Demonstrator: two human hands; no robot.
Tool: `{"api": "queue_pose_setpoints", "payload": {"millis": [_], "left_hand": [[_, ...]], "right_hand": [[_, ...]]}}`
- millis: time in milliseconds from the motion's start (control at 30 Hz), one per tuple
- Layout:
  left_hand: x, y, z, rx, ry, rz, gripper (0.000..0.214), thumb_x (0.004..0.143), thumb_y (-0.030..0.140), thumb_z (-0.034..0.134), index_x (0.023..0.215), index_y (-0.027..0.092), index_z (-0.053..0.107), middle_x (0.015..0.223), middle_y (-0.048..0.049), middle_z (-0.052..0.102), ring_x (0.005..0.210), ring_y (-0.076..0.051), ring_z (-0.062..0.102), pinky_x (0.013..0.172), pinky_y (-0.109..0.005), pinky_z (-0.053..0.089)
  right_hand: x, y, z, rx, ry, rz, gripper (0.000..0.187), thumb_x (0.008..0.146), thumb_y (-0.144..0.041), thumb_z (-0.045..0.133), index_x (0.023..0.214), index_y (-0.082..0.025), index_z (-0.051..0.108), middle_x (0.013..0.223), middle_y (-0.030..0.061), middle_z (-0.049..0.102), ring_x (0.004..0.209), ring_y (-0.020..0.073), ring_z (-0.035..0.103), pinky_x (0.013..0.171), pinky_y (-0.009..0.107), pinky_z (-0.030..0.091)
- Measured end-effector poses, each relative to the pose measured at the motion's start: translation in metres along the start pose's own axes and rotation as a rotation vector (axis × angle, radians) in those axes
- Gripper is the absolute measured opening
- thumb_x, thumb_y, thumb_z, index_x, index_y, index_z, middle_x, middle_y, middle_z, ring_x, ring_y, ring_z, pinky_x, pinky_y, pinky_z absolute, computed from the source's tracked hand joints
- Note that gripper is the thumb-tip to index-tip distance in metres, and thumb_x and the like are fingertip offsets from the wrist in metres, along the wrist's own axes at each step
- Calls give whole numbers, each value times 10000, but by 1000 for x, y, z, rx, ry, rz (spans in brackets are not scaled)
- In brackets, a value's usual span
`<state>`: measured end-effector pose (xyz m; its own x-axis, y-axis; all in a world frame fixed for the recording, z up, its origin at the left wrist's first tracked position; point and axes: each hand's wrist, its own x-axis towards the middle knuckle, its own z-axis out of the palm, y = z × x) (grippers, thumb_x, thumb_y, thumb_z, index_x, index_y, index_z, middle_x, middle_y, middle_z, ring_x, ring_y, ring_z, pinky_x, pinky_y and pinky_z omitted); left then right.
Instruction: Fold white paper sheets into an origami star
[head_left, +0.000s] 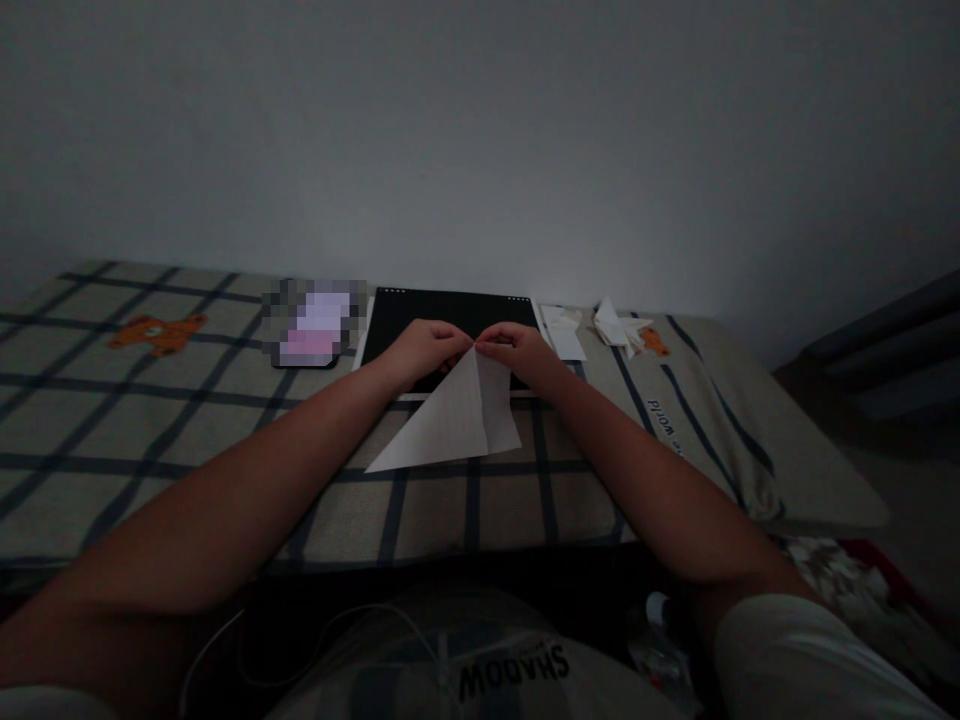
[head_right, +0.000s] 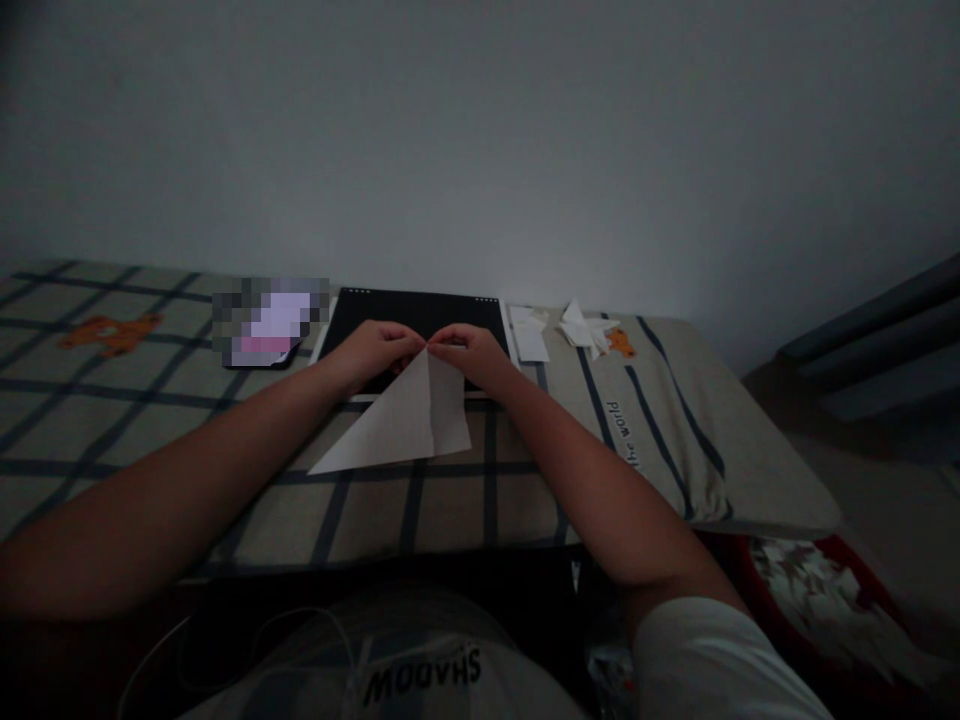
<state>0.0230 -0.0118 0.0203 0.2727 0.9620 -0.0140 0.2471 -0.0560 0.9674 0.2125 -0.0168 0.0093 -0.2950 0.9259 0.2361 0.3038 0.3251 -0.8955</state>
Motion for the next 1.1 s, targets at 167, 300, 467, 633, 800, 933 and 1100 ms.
{"api": "queue_pose_setpoints", "payload": {"millis": [167,300,467,633,800,933,1100], "left_hand": [[-1,3,1,39,1,-16,136,746,266,655,707,152,717,574,0,593,524,-98,499,491,-217,378],[-1,3,2,52,0,-13,148,760,272,660,719,146,724,587,-3,602,537,-97,507,494,-213,380],[0,1,2,47,2,-13,154,762,287,658,721,155,725,592,-4,603,540,-100,507,494,-215,376],[1,1,0,4,30,-16,163,746,313,656,736,163,720,595,0,590,546,-107,502,496,-220,379],[-1,4,-1,-30,30,-48,168,713,326,669,720,162,707,602,-4,591,557,-115,514,500,-227,384],[-2,4,-1,-35,-3,-29,157,708,315,674,706,160,697,587,3,580,549,-111,504,499,-225,377],[-1,3,-1,-28,-3,-12,150,705,310,657,672,165,679,581,7,565,547,-108,489,507,-228,369]], "right_hand": [[2,0,-1,-35,-6,10,188,754,-357,672,821,-182,696,857,40,703,832,181,620,793,331,473],[1,-2,0,-85,3,-15,185,757,-336,648,817,-167,696,843,48,702,815,180,619,782,328,471],[-1,-2,1,-136,38,-80,181,767,-344,634,807,-179,699,835,40,711,812,182,623,782,328,473],[0,1,-3,-76,40,-6,281,751,-436,689,871,-183,723,881,50,718,814,185,622,758,328,478],[0,2,-6,-10,59,39,298,733,-460,712,846,-184,720,858,45,711,771,177,603,715,323,474],[0,3,-6,-4,60,30,301,735,-458,714,852,-180,722,850,44,710,737,165,589,694,315,460],[1,1,-5,-30,42,6,278,747,-451,700,834,-187,719,859,45,716,774,176,603,712,319,469]]}}
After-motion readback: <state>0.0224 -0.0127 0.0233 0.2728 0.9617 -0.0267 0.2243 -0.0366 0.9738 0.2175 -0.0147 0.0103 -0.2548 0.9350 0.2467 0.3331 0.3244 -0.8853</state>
